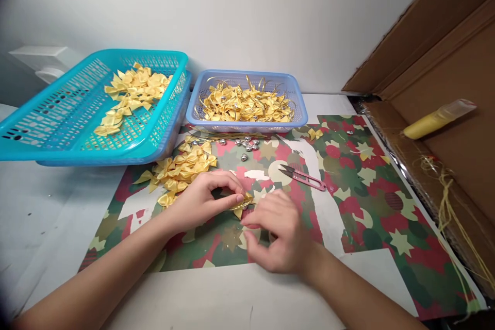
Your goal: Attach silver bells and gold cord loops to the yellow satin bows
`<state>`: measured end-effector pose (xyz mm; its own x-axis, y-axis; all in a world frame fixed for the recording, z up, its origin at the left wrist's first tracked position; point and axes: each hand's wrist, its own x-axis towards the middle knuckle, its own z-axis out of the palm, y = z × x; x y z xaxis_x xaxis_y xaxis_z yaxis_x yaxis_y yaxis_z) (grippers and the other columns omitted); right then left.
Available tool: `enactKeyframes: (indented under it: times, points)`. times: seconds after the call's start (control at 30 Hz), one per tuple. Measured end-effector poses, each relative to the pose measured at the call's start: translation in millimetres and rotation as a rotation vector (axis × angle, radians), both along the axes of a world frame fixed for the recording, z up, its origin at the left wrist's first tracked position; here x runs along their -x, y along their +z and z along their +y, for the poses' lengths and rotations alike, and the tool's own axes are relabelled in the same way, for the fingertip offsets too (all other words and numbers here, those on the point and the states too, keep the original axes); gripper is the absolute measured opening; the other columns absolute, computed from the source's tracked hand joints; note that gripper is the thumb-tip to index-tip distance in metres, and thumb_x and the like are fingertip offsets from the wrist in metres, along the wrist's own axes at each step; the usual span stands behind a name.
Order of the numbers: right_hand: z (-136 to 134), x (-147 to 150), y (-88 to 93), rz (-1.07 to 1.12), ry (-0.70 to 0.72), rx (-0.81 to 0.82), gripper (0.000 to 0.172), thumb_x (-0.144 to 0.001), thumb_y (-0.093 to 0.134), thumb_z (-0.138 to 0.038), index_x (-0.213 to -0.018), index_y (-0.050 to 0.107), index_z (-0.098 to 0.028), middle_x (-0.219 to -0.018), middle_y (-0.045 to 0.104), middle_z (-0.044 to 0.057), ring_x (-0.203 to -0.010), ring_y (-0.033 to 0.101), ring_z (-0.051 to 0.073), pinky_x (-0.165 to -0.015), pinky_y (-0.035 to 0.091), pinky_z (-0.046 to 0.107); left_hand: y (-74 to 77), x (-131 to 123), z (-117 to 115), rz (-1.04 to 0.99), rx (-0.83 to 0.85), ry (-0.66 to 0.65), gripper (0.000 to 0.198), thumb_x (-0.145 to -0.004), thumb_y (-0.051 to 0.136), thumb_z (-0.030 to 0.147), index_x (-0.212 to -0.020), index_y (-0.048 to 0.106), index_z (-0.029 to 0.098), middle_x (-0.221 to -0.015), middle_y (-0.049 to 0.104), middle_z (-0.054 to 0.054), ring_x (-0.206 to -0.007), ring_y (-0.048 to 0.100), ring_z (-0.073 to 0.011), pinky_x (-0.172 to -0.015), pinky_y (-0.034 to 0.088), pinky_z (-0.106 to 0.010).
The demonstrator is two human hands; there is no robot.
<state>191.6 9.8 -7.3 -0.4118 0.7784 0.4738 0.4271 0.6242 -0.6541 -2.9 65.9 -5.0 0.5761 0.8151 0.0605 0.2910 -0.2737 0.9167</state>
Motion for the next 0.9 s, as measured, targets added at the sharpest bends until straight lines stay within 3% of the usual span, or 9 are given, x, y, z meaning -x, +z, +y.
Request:
enactKeyframes:
  times: [0.13, 0.27, 0.63, 0.9]
  points:
    - [-8.7, 7.0, -10.8, -0.165, -0.122, -0.139, 0.021, -0.081, 0.061, -0.007, -0.098, 0.065, -0.020, -0.060, 0.061, -0.001, -0.055, 0.051, 0.015, -0.058, 0.036, 0.031, -2.9, -0.9, -4.3, -0.034, -0.039, 0.045, 0.009, -0.084, 0.064, 0.016, -0.077, 0.069, 0.017, -0.083, 0.073, -0.003, -0.079, 0.065, -0.0154, -0.077, 0.048, -0.028]
    - [-6.6, 7.6, -15.2, -0.230, -0.173, -0.199, 0.016, -0.083, 0.062, -0.008, -0.094, 0.066, -0.019, -0.058, 0.060, -0.001, -0.055, 0.050, 0.014, -0.058, 0.033, 0.031, -3.9, -0.7, -6.8, -0.032, -0.027, 0.076, 0.010, -0.085, 0.064, 0.016, -0.077, 0.070, 0.017, -0.082, 0.072, -0.002, -0.079, 0.064, -0.0151, -0.079, 0.047, -0.029]
    - [-0.4, 9.1, -12.2, -0.205, -0.205, -0.100, 0.012, -0.081, 0.060, -0.009, -0.074, 0.066, -0.017, -0.057, 0.058, -0.001, -0.055, 0.048, 0.013, -0.061, 0.032, 0.031, -1.3, 1.3, -8.4, -0.053, 0.043, 0.092, 0.010, -0.084, 0.064, 0.017, -0.077, 0.071, 0.016, -0.081, 0.072, -0.002, -0.078, 0.064, -0.0140, -0.076, 0.048, -0.025]
    - [2.5, 10.1, -11.1, -0.067, -0.240, -0.053, 0.009, -0.080, 0.063, -0.009, -0.076, 0.067, -0.016, -0.054, 0.054, -0.003, -0.051, 0.048, 0.010, -0.060, 0.034, 0.029, -0.8, -0.4, -6.8, -0.040, 0.002, 0.080, 0.011, -0.084, 0.063, 0.017, -0.078, 0.072, 0.015, -0.081, 0.073, -0.004, -0.078, 0.064, -0.0155, -0.076, 0.048, -0.027]
